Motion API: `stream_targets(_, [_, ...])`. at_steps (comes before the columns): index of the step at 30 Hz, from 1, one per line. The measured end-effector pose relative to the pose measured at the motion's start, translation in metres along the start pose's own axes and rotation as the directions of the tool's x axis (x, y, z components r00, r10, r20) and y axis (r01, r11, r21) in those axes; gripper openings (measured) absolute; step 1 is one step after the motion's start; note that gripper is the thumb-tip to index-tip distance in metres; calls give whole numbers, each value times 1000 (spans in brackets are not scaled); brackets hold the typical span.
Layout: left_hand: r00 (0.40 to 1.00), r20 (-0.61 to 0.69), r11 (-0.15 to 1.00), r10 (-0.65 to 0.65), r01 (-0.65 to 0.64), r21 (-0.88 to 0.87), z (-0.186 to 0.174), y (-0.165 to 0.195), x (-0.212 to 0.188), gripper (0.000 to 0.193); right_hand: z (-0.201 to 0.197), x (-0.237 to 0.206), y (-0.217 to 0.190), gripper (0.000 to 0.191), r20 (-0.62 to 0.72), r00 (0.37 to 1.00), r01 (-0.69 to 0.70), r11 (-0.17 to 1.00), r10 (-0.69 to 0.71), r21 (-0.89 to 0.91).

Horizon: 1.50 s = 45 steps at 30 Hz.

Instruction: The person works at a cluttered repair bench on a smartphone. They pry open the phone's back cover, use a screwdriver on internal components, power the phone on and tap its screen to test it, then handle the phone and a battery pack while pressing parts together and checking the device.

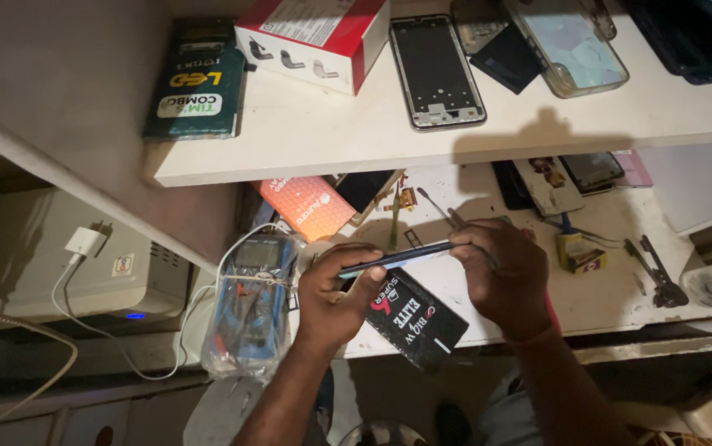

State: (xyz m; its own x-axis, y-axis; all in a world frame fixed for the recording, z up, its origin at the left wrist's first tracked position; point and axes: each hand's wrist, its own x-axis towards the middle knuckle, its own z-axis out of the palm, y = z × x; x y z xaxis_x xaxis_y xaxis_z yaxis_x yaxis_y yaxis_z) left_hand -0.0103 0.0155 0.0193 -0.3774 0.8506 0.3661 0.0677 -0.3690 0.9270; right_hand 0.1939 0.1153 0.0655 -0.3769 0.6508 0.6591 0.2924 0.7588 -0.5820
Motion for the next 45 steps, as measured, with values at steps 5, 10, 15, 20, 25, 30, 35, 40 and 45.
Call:
stream_targets(5, [988,4,983,-152,151,-108,-1,1,1,17,-4,1,-9,15,68,998,7,996,-1,-85])
stream_targets(10, [1000,14,1000,-19,19,17,1,0,-1,16,-4,4,-13,12,166,984,-55,998,58,-20])
stream_targets(15, [1000,12,999,14,-15,38,2,-2,-1,16,-2,5,-15,8,168,983,-60,997,68,-50])
stream_targets(20, [1000,-12,999,-19,19,49,5,-6,-5,16,2,5,-14,7,153,987,-38,997,47,-65])
stream_targets(25, [999,-10,998,-31,31,53,2,-10,-3,17,3,8,-14,10,152,988,31,1000,-31,0])
stream_targets(30, [981,-15,980,-191,190,-55,11,-12,-7,19,5,6,-14,11,219,975,-60,994,38,95])
stream_targets(35, [979,1,978,-206,206,-34,10,-11,-6,19,7,0,-5,9,273,957,-109,994,100,18])
stream_targets(40, [939,-31,935,-343,338,-104,14,-12,-5,19,18,-1,5,15,122,989,69,995,-77,71])
stream_targets(45, [826,-122,727,-551,404,-555,25,-16,-1,21,24,-4,-3,27,56,928,-361,850,369,384])
